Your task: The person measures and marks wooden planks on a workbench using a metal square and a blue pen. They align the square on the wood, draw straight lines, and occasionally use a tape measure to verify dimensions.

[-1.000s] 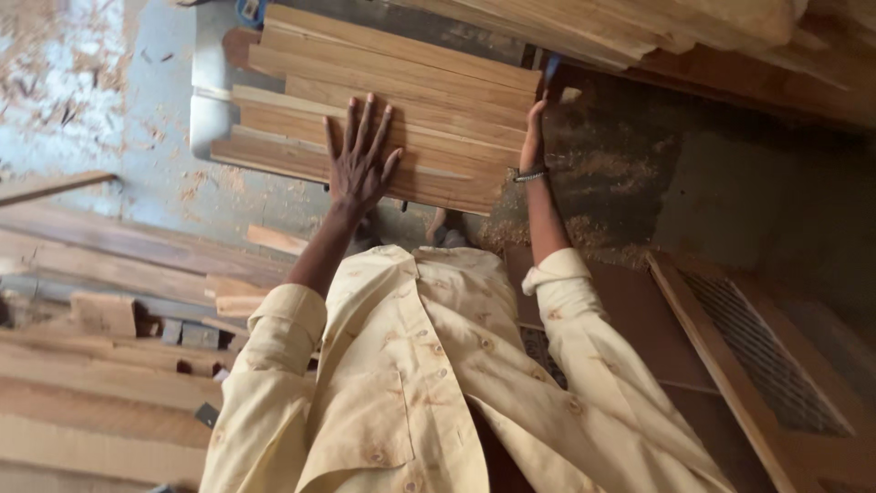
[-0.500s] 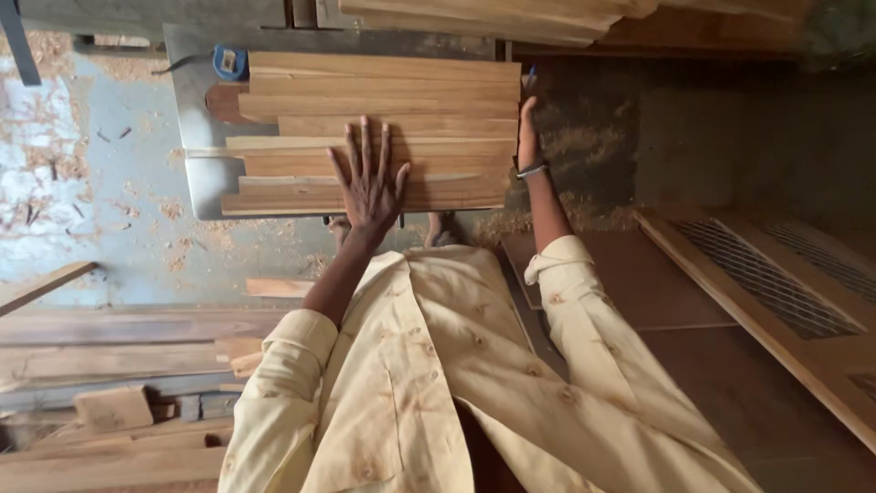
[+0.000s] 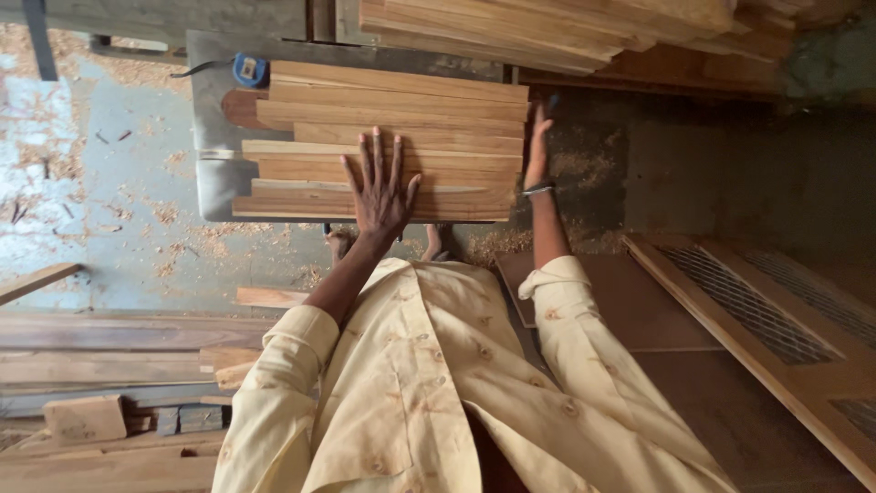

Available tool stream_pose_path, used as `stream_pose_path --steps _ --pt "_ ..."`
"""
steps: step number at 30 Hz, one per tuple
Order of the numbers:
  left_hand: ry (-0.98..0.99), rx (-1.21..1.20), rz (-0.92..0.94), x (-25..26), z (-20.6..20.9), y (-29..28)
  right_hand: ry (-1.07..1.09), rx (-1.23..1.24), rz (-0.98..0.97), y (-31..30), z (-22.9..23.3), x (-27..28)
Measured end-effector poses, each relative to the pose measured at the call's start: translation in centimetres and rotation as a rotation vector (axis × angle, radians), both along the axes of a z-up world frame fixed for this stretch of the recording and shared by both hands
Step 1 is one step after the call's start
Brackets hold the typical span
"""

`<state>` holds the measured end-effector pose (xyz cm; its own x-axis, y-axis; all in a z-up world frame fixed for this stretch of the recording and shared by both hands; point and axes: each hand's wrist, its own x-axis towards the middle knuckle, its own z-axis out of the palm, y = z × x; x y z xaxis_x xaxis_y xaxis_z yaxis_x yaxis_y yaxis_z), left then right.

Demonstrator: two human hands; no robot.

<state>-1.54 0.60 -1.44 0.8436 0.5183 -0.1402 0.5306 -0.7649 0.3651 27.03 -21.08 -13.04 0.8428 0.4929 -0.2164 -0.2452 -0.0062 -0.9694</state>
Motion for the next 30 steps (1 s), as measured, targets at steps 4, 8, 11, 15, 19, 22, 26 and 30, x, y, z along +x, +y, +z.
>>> stream_pose_path --steps 4,8,11,15,19,22,26,30 --pt "-0.025 -0.003 0.005 -0.1 -0.1 0.0 0.4 0.886 -0.154 0.8 0.9 3.0" --pt "-0.02 0.032 0.01 0.0 -0.4 -0.3 -0.234 0.003 0.033 2.3 0.0 3.1" --pt "-0.038 0.06 0.016 0.4 -0.4 -0.1 -0.349 -0.124 0.104 2.2 0.3 3.6" --pt "-0.056 0.074 0.015 0.1 -0.3 -0.3 -0.442 -0.209 0.137 2.0 0.2 3.2" --pt "0.087 -0.082 0.024 1.1 -1.0 0.5 -0.476 -0.178 0.081 1.8 1.2 2.2" --pt "-0.013 0.089 -0.101 3.5 -3.2 3.3 -0.393 -0.152 0.006 0.1 3.4 0.7" --pt "-0.113 0.107 -0.209 9.3 -3.1 8.0 -0.212 -0.305 -0.154 -3.6 7.1 -2.5" --pt "0.013 -0.035 -0.16 12.9 -2.2 10.4 -0.257 -0.285 -0.124 -7.5 8.0 -4.4"
